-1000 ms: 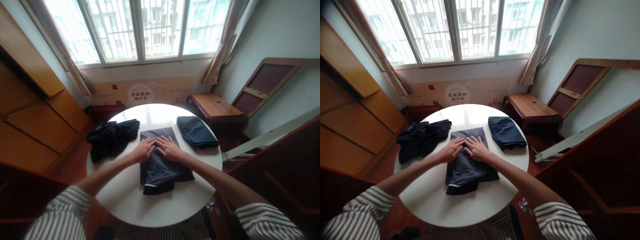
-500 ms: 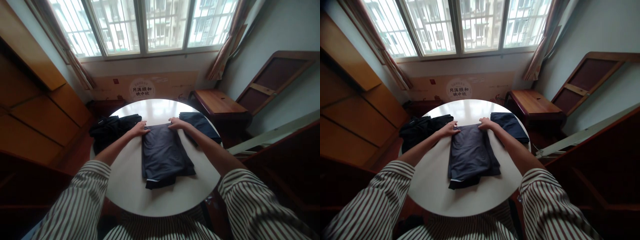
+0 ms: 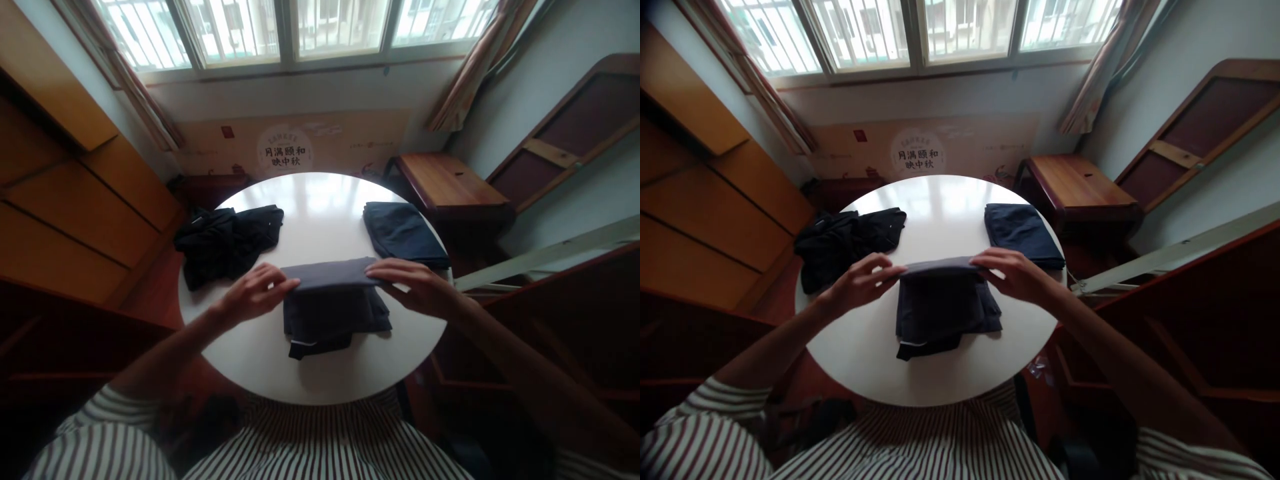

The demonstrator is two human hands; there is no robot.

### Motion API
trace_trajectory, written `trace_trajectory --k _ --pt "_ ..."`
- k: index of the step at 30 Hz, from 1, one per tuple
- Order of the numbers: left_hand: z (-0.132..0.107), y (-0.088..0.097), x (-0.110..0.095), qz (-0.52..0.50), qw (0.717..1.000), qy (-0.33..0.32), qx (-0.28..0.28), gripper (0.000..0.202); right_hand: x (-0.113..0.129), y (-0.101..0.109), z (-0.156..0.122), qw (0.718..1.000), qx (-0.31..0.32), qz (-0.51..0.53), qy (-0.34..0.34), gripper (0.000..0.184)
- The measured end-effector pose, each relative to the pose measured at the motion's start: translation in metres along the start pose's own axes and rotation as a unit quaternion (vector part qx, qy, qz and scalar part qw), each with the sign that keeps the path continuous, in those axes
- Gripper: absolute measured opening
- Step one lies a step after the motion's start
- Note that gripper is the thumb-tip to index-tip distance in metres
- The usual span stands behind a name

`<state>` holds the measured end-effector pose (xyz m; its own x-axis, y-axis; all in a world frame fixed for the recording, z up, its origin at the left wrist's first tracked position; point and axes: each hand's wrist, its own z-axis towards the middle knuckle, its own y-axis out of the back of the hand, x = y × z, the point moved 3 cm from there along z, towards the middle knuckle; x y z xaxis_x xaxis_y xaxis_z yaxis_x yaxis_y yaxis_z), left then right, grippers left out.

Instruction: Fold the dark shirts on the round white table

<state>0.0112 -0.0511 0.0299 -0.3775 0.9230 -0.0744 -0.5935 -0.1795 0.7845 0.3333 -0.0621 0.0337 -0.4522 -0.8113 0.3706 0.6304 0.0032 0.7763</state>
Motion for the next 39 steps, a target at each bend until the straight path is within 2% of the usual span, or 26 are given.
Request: trace_trajectory --k 3,6,11,13,15,17,20,22,25,28,31,34,37,39 --pt "-0.03 0.004 -0.057 0.014 0.996 -0.079 0.033 0.036 0.041 -0.002 -0.044 0.999 0.018 -0.007 0.049 0.036" --pt "-0.052 -0.004 -0.089 0.017 0.99 -0.118 0.073 0.032 0.062 -0.015 -0.077 0.995 0.052 -0.04 0.075 0.042" --pt "-0.074 -0.016 -0.102 0.01 0.986 -0.117 0.117 0.028 0.068 -0.035 -0.111 0.988 0.095 -0.098 0.074 0.038" --pt "-0.073 -0.017 -0.104 -0.027 0.986 -0.103 0.128 0.028 0.068 -0.037 -0.112 0.988 0.098 -0.1 0.066 0.035" --pt "-0.062 -0.019 -0.105 -0.076 0.986 -0.074 0.127 0.024 0.069 -0.038 -0.099 0.993 0.065 -0.084 0.058 0.035" --pt "-0.044 -0.027 -0.102 -0.101 0.987 -0.02 0.122 0.016 0.068 -0.043 -0.075 0.997 0.027 -0.065 0.037 0.038" --pt "-0.02 -0.053 -0.092 -0.061 0.985 0.089 0.135 0.033 0.056 -0.065 -0.036 0.996 0.05 -0.07 -0.037 0.046" --pt "-0.016 -0.074 -0.087 -0.025 0.976 0.136 0.169 0.052 0.04 -0.083 -0.023 0.987 0.092 -0.091 -0.092 0.051" --pt "-0.028 -0.091 -0.081 -0.015 0.963 0.166 0.213 0.066 0.01 -0.094 -0.029 0.975 0.116 -0.103 -0.161 0.057" --pt "-0.04 -0.086 -0.067 -0.022 0.956 0.198 0.216 0.062 -0.012 -0.084 -0.045 0.976 0.106 -0.063 -0.178 0.058" --pt "-0.035 -0.07 -0.035 -0.054 0.944 0.246 0.212 0.061 -0.025 -0.064 -0.042 0.974 0.112 0.006 -0.197 0.062" --pt "-0.021 -0.062 0.001 -0.144 0.906 0.278 0.283 0.061 -0.031 -0.05 -0.02 0.949 0.203 0.06 -0.234 0.063" --pt "-0.007 -0.056 0.02 -0.212 0.853 0.284 0.384 0.05 -0.028 -0.039 0.004 0.92 0.301 0.1 -0.231 0.043" --pt "0.005 -0.043 0.023 -0.218 0.849 0.271 0.397 0.048 -0.02 -0.025 0.018 0.921 0.31 0.107 -0.21 0.034"
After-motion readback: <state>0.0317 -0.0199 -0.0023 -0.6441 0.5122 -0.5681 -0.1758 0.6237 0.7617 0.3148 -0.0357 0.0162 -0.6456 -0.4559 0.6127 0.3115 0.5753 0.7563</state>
